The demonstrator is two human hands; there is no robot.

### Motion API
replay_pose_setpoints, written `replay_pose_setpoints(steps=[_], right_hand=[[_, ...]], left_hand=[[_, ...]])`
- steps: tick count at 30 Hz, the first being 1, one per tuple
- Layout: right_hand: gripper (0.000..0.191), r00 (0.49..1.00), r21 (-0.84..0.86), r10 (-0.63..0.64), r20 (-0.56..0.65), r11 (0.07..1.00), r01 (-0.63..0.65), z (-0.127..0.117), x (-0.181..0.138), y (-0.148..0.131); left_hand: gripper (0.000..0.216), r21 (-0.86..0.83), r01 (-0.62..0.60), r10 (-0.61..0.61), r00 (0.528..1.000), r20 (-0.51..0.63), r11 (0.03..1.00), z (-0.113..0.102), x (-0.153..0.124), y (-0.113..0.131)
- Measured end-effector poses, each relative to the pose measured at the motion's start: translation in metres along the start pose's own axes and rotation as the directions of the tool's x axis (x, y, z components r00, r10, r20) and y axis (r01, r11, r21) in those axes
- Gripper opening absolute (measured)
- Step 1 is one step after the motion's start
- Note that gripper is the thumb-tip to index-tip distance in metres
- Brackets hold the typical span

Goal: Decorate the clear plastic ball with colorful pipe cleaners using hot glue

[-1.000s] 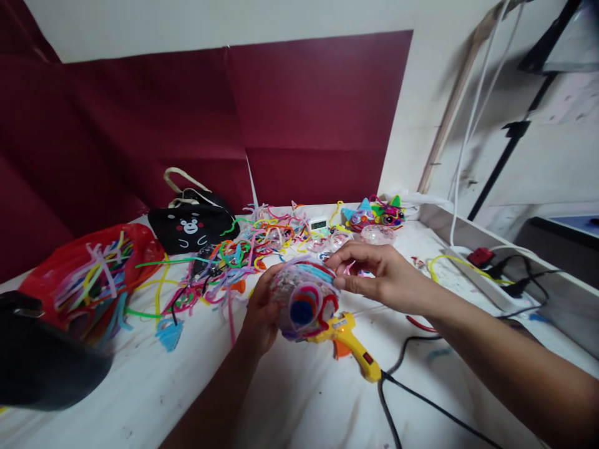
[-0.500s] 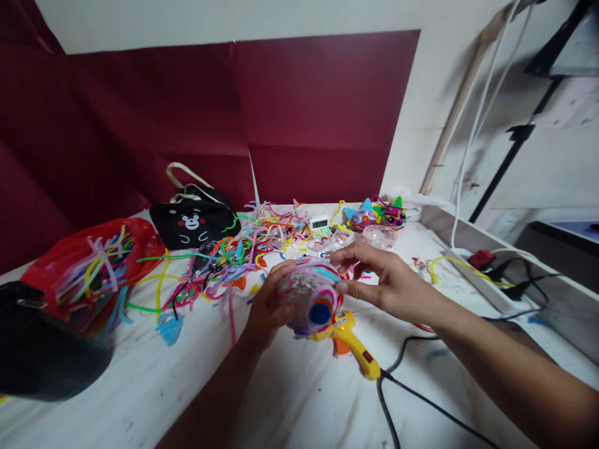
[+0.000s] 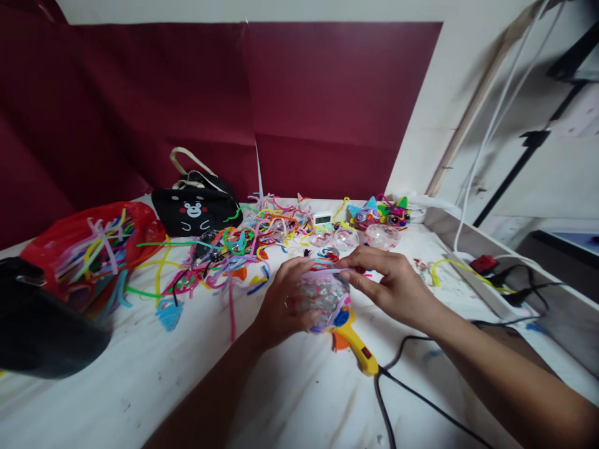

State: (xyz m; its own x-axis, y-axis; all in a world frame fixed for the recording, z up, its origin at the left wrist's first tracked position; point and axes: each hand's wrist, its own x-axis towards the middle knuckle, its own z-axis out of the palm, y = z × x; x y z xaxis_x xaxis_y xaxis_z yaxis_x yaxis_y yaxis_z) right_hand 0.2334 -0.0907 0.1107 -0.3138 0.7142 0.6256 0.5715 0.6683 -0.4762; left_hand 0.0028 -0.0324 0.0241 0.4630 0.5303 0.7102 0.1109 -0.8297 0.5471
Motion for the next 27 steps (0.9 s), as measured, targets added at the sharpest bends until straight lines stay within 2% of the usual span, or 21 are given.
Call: replay_pose_setpoints(steps=[3, 6, 15, 27], right_hand=[[0.012, 0.999, -0.007, 0.034, 0.011, 0.999, -0.034, 0.0, -0.001, 0.0], [0.012, 0.998, 0.0, 0.053, 0.014, 0.999, -0.053, 0.0, -0.003, 0.002], [0.013, 0.994, 0.014, 0.105, 0.012, 0.994, -0.105, 0.0, -0.009, 0.008], [0.009, 0.994, -0.02, 0.104, -0.03, 0.994, -0.105, -0.001, -0.013, 0.006]], left_hand=[[0.086, 0.001, 0.056, -0.056, 0.998, -0.026, 0.998, 0.004, -0.003, -0.001], [0.092, 0.003, 0.088, -0.088, 0.996, -0.034, 0.996, 0.006, -0.004, -0.001], [0.096, 0.122, 0.043, -0.043, 0.999, -0.001, 0.992, 0.006, -0.001, 0.003], [0.099, 0.232, -0.01, 0.001, 0.999, 0.041, 0.973, 0.005, 0.0, 0.003]])
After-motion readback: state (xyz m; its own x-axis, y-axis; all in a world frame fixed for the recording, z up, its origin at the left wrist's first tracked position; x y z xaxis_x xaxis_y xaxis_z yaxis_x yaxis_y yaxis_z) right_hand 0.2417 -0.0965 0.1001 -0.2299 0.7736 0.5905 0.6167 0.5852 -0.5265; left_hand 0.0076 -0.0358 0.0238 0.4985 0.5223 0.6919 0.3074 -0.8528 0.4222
